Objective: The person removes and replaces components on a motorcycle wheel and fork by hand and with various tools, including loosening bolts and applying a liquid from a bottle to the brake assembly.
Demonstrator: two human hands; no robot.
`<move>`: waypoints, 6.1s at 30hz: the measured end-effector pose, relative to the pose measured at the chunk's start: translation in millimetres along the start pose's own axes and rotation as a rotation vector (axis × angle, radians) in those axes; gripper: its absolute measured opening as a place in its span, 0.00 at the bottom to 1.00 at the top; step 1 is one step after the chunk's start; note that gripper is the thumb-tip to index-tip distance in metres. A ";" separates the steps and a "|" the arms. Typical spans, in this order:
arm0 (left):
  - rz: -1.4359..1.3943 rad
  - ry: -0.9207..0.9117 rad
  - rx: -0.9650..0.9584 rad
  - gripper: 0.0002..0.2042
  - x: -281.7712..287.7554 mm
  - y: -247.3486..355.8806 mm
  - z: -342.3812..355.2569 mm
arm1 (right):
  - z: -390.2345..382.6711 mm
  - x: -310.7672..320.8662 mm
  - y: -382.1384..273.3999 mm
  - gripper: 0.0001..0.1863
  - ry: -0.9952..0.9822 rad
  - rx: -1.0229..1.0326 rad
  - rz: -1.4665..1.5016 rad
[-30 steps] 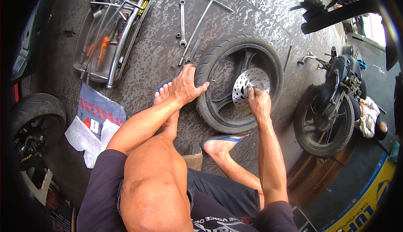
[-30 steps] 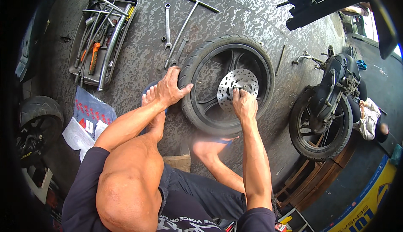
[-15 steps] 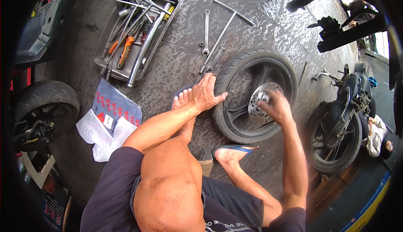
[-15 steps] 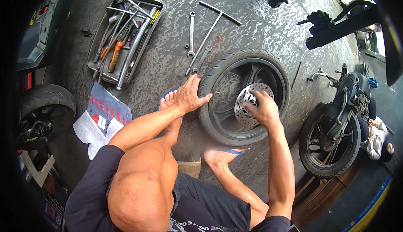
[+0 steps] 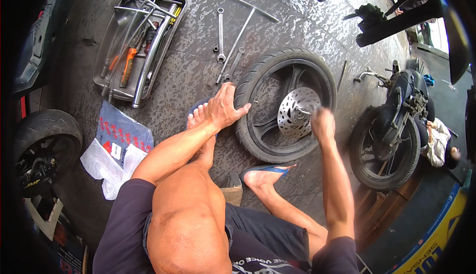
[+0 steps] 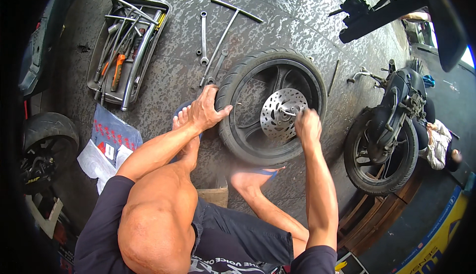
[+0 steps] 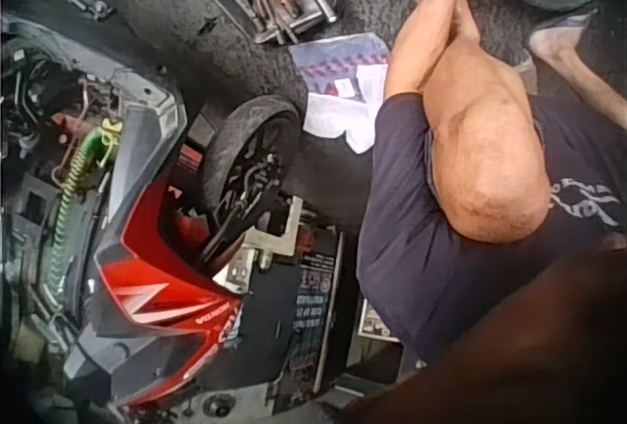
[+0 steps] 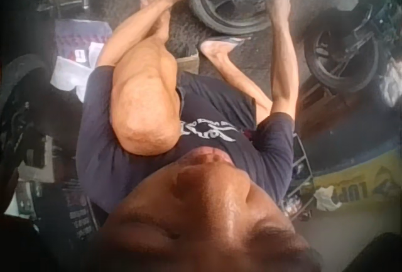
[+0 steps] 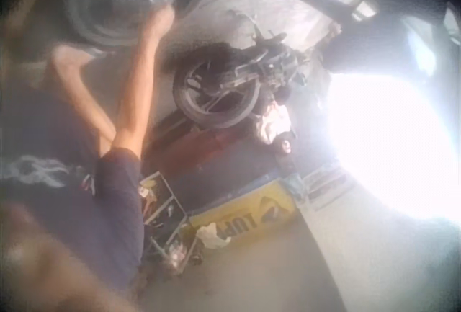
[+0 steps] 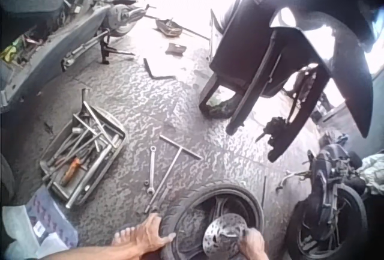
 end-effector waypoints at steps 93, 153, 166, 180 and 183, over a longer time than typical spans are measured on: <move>0.014 0.014 0.022 0.34 0.6 -3.0 -1.7 | -7.9 40.1 -69.9 0.28 -0.130 0.143 0.063; 0.049 0.110 0.309 0.18 50.6 -25.7 32.6 | -9.8 53.2 -81.6 0.27 0.110 0.652 0.057; 0.844 0.766 0.254 0.22 163.3 -66.4 25.4 | -66.0 41.2 -25.1 0.22 0.079 0.512 0.213; 0.493 0.202 0.296 0.25 200.3 -18.0 -48.8 | -183.3 111.0 43.7 0.22 -0.103 0.245 0.633; 0.192 0.022 0.138 0.23 156.4 87.7 -52.8 | -165.0 65.2 -12.2 0.35 -0.231 0.313 1.002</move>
Point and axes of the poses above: each hand's wrist, its own z-axis towards the middle knuckle, its own x-axis out of the back of the hand, y = z × x, the point moved 2 cm from there along z, towards the middle knuckle, and after that the axes turned 5 degrees about -y, right-handed, at the moved point
